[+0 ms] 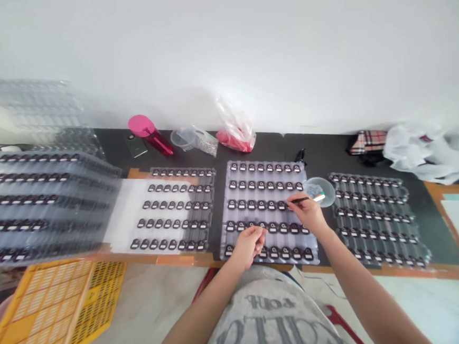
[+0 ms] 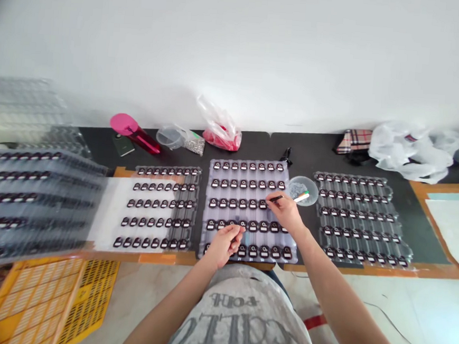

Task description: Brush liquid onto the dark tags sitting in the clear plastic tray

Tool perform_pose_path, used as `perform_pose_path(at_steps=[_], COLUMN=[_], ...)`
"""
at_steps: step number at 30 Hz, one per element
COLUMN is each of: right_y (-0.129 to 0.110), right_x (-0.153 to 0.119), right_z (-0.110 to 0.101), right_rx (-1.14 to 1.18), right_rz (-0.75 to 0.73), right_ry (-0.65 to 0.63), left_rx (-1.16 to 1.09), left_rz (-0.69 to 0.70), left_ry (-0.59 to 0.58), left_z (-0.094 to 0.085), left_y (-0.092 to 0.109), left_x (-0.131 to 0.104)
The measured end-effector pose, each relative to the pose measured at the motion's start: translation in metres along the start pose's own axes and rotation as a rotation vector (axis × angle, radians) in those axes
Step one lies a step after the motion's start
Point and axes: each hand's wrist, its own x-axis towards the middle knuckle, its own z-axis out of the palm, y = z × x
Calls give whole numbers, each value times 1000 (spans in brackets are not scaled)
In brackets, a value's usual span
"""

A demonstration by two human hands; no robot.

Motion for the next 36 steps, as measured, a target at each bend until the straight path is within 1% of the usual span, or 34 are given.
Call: perform_pose_path(at_steps=[10,23,36], right_y=[-12,-15,-14], right_x=[3,0,-3], right_z=[-2,-4,-3], right_rx=[-95,-127,-153], right_rz=[-135,-132,-178], right_ry=[8,17,39], left_rx=[7,14,13], left_rz=[1,-2,3], left_ry=[-2,0,4], left_z=[1,1,2], left_y=[1,2,2], left_x=[0,1,1])
